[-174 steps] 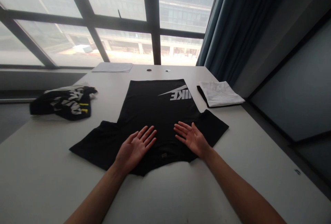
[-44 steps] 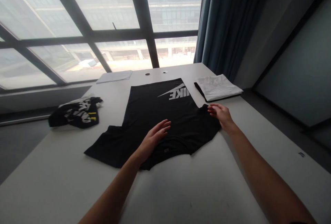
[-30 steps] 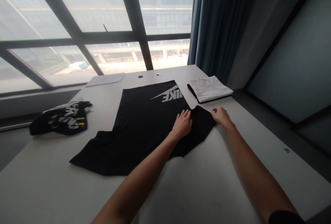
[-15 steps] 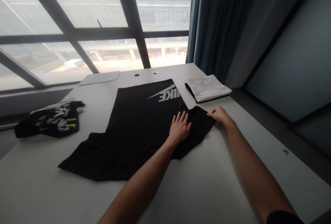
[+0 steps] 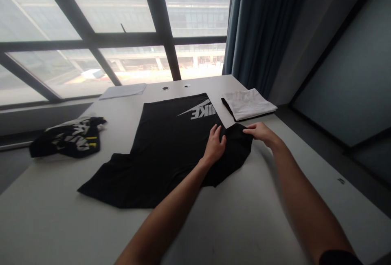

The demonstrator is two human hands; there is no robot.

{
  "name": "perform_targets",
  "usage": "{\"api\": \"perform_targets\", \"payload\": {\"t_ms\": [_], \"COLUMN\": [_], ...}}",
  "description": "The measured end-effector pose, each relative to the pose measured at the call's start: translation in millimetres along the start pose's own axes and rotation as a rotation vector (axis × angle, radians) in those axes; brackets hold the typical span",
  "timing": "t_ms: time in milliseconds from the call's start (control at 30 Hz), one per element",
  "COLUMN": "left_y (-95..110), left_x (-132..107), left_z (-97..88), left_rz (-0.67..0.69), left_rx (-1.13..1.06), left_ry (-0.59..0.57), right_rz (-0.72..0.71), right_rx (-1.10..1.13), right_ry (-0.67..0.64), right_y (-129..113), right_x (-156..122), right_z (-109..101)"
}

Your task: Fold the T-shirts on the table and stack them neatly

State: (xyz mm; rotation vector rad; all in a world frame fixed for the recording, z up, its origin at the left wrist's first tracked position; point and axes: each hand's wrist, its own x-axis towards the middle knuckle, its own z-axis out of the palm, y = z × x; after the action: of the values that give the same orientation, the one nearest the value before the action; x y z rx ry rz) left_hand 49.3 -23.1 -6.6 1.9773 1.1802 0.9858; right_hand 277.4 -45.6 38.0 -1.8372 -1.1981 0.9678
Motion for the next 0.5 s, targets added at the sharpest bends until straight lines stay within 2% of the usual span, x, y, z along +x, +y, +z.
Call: {"api": "perform_targets", "payload": {"t_ms": [67, 167, 233, 333, 500], "left_y": [8, 18, 22, 26, 23], "left_x": [7, 13, 14, 14, 16], "left_z": [-6.7, -20.4, -30.6, -42.9, -48.2], "left_rz": [-0.144, -0.379, -0.488, -0.597, -0.723], "left_rx": [-0.271, -0.651, -0.811, -0.923, -0.869], "left_ry": [0.013, -0.09, -0.149, -0.221, -0.209], "right_rz": [-0.03, -0.074, -0.108, -0.148, -0.139], "right_rx": [0.027, 0.076, 0.113, 0.166, 0.282], "right_ry": [0.007, 0.01, 0.0, -0.037, -0.28], "right_y": [-8, -23, -33, -44, -45], "right_x": [-5, -14, -21, -31, -33], "right_z": [2, 12, 24, 47, 74]}}
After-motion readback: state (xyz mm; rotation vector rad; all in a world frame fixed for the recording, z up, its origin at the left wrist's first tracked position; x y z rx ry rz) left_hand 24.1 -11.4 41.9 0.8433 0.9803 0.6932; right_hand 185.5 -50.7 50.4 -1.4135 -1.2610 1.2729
